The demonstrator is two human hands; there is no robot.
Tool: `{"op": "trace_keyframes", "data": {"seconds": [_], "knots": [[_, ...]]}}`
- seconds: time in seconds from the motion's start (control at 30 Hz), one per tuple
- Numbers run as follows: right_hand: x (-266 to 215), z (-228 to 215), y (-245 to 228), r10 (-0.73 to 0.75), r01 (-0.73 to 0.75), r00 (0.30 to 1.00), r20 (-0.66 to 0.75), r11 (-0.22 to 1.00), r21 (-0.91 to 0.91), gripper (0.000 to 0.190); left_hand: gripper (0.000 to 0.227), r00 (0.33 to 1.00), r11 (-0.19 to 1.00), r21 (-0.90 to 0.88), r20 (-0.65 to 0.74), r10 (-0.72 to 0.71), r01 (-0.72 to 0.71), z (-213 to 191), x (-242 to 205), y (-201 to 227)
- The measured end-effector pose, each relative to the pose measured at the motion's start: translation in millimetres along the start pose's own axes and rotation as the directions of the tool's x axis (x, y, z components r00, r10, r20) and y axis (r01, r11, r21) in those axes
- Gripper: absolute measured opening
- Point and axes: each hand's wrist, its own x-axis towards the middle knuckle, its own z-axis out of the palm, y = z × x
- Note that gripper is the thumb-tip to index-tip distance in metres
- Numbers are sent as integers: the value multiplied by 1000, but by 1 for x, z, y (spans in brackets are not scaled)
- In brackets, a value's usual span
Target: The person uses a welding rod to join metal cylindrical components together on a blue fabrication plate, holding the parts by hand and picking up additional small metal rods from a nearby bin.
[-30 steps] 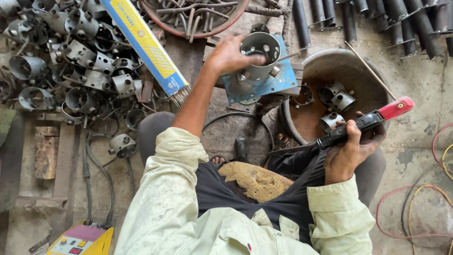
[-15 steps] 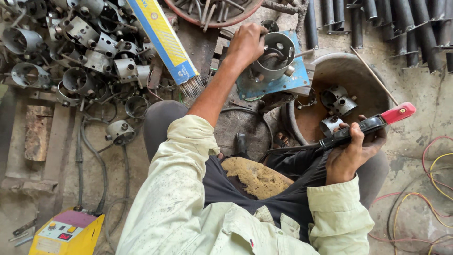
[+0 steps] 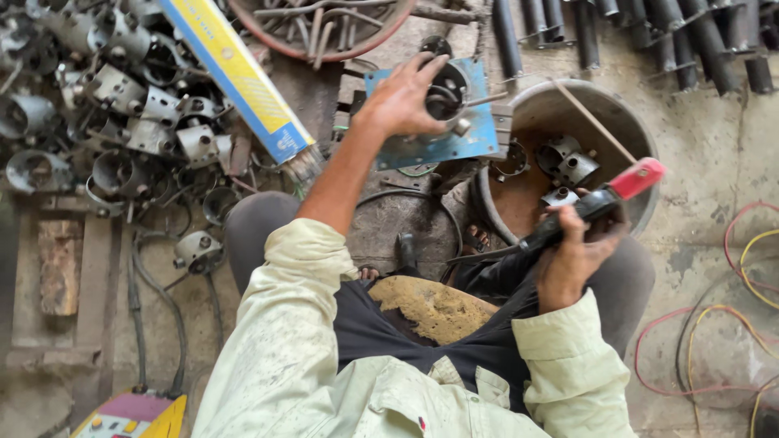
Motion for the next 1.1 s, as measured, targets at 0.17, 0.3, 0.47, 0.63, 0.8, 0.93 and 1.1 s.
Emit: {"op": "trace_keyframes", "data": {"seconds": [0.17, 0.3, 0.47, 0.63, 0.8, 0.93, 1.1], "knots": [[-28, 7, -4, -100, 132, 990, 103, 915, -380, 80, 123, 999, 998, 41, 42, 35, -37, -7, -4, -3], [-42, 19, -3, -104, 175, 979, 176, 870, -460, 86, 122, 999, 997, 68, 43, 27, -30, -12, -11, 0], [-46, 27, -2, 1, 77, 981, 192, 914, -398, 83, 120, 998, 982, 183, 29, -50, 44, -18, -18, 6], [-46, 30, -8, -42, 121, 983, 177, 878, -463, 83, 122, 998, 972, 226, -19, -60, 63, -16, -17, 3], [-47, 30, -10, 16, 67, 983, 185, 898, -435, 83, 126, 996, 981, 186, 59, -62, 50, -17, -15, -4], [-50, 32, -8, 5, 83, 980, 199, 897, -433, 82, 128, 994, 979, 194, 79, -74, 57, -18, -15, -6], [-50, 35, -7, -5, 101, 974, 228, 905, -414, 82, 126, 998, 979, 200, 44, -49, 40, -19, -20, -1]]}}
